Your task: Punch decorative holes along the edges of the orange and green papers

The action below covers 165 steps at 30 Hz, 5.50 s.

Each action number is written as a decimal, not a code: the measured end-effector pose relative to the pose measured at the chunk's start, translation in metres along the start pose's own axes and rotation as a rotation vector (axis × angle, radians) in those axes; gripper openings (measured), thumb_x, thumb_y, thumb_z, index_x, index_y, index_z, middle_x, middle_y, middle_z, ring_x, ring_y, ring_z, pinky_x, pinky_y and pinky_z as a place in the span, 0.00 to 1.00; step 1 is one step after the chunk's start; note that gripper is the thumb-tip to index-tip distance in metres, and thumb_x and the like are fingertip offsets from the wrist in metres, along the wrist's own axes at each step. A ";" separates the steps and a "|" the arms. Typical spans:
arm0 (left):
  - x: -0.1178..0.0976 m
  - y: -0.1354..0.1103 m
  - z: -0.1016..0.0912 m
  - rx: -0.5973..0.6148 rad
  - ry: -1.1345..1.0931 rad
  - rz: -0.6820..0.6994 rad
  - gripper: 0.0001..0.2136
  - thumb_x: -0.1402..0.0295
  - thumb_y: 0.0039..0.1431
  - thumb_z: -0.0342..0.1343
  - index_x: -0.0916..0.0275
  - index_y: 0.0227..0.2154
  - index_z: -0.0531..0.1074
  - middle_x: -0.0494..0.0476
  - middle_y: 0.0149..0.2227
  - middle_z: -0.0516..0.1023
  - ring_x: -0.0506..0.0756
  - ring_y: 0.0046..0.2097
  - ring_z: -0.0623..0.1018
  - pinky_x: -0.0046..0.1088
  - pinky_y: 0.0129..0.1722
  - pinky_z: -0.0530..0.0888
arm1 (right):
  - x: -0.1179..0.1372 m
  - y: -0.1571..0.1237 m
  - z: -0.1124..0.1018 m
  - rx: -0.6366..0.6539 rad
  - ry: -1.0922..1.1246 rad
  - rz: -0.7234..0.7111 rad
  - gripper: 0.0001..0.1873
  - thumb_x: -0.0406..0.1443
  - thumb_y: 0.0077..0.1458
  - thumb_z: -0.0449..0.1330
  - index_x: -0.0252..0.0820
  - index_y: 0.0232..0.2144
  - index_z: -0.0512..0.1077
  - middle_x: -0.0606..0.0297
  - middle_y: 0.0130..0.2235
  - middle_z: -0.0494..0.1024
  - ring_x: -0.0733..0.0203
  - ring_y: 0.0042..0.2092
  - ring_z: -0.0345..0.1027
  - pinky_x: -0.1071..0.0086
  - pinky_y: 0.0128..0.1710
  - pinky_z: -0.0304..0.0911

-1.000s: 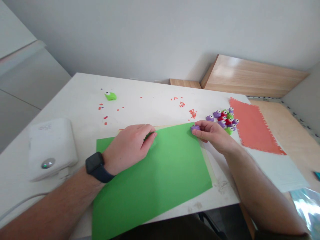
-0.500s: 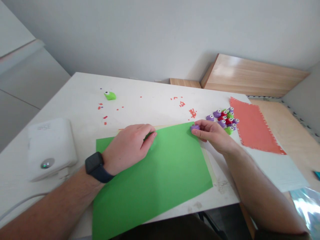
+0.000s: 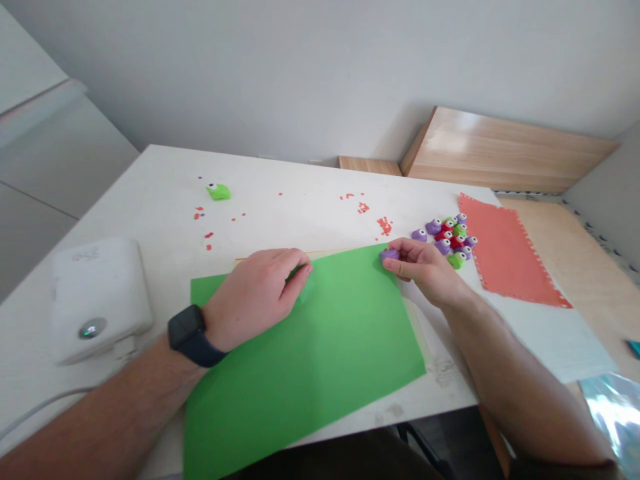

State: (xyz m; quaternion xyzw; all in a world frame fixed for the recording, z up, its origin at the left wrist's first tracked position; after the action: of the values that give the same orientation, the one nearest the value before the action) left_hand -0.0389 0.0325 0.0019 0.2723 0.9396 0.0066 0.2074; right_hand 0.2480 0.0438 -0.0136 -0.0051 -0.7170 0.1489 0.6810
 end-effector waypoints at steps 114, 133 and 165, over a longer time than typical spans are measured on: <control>0.009 -0.001 0.004 0.037 0.010 -0.065 0.12 0.63 0.73 0.44 0.59 0.40 0.72 0.57 0.37 0.79 0.58 0.39 0.77 0.36 0.41 0.69 | 0.020 -0.012 -0.047 -0.321 -1.223 -0.049 0.14 0.41 0.58 0.62 0.43 0.43 0.81 0.57 0.40 0.85 0.51 0.40 0.78 0.61 0.42 0.66; 0.009 -0.001 0.006 0.030 0.013 -0.054 0.12 0.64 0.73 0.45 0.60 0.40 0.72 0.56 0.37 0.78 0.59 0.39 0.76 0.36 0.41 0.68 | 0.008 0.005 -0.076 -0.586 -1.262 -0.151 0.18 0.38 0.61 0.61 0.41 0.52 0.78 0.57 0.46 0.83 0.55 0.42 0.76 0.62 0.46 0.67; 0.006 -0.005 0.009 -0.011 0.026 -0.014 0.11 0.66 0.72 0.46 0.60 0.37 0.72 0.60 0.37 0.81 0.59 0.39 0.80 0.36 0.39 0.71 | 0.024 0.024 -0.056 -0.524 -1.240 -0.146 0.17 0.43 0.62 0.61 0.43 0.49 0.79 0.57 0.45 0.84 0.52 0.42 0.78 0.59 0.46 0.69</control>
State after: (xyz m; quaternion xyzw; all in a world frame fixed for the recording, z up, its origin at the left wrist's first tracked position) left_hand -0.0419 0.0306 -0.0091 0.2645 0.9440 0.0141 0.1967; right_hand 0.2967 0.0830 0.0059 -0.0352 -0.9860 -0.1006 0.1281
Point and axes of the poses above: each hand's wrist, its own y-axis towards the middle knuckle, its own z-axis out of the palm, x = y × z, the point moved 3 cm from there along y, towards the middle knuckle
